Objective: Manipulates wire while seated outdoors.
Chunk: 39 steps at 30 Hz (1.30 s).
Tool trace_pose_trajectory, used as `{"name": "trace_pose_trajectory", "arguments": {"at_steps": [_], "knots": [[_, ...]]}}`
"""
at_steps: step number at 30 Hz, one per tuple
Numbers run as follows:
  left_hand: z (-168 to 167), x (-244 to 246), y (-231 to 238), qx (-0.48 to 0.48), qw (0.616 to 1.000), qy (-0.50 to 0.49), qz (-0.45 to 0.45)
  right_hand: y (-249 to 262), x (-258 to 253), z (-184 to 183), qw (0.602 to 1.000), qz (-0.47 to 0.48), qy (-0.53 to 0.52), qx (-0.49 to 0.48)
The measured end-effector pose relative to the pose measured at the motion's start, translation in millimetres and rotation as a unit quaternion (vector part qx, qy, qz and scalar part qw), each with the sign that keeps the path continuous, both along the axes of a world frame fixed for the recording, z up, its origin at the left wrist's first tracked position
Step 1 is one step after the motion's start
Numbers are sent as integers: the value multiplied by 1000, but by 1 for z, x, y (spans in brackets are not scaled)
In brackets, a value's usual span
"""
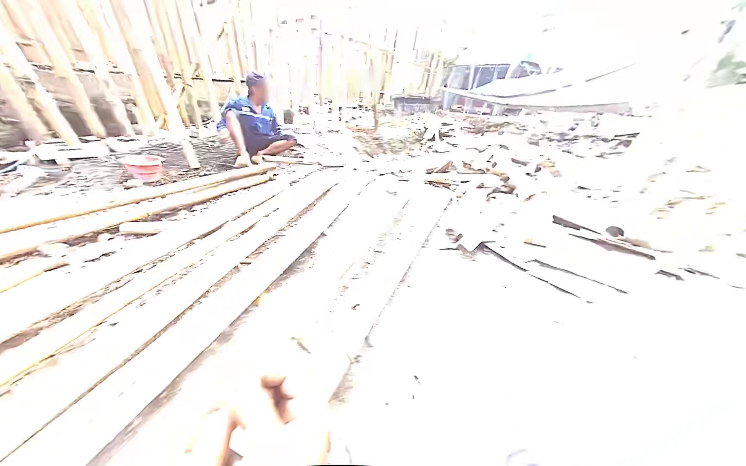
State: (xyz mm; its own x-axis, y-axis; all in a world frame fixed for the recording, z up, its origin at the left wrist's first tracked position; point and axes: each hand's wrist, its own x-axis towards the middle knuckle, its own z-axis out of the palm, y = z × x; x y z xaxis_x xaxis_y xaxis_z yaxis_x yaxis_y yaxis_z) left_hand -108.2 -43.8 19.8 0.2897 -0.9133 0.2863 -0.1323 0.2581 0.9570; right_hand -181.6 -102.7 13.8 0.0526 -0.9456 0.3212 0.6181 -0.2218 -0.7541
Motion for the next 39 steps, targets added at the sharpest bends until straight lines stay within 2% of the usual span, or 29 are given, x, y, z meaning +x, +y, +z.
{"name": "trace_pose_trajectory", "arguments": {"at_steps": [2,4,6,8,14,20,26,28,32,37,39], "knots": [[5,-2,1,20,1000,-13,1,0,-6,-2,999,38,-19,30],[6,0,4,52,999,1,15,-4,-11,-10,995,84,-33,43],[4,5,5,64,997,38,-11,-3,-15,-10,990,116,-35,74],[-1,7,6,60,994,85,-39,-1,-18,-9,984,134,-42,107],[3,12,15,56,980,173,-83,4,-20,-6,979,159,-69,108],[4,14,19,40,986,135,-93,7,-19,-5,967,189,-126,119],[6,15,22,34,985,129,-113,-1,-26,-9,925,323,-124,160],[7,15,22,37,983,137,-118,1,-26,-8,915,338,-125,179],[10,12,23,78,979,150,-114,4,-24,-10,929,314,-142,137],[9,12,22,66,977,132,-152,15,-26,2,970,212,-18,114],[11,9,24,67,975,138,-159,14,-24,-3,983,175,12,50]]}}
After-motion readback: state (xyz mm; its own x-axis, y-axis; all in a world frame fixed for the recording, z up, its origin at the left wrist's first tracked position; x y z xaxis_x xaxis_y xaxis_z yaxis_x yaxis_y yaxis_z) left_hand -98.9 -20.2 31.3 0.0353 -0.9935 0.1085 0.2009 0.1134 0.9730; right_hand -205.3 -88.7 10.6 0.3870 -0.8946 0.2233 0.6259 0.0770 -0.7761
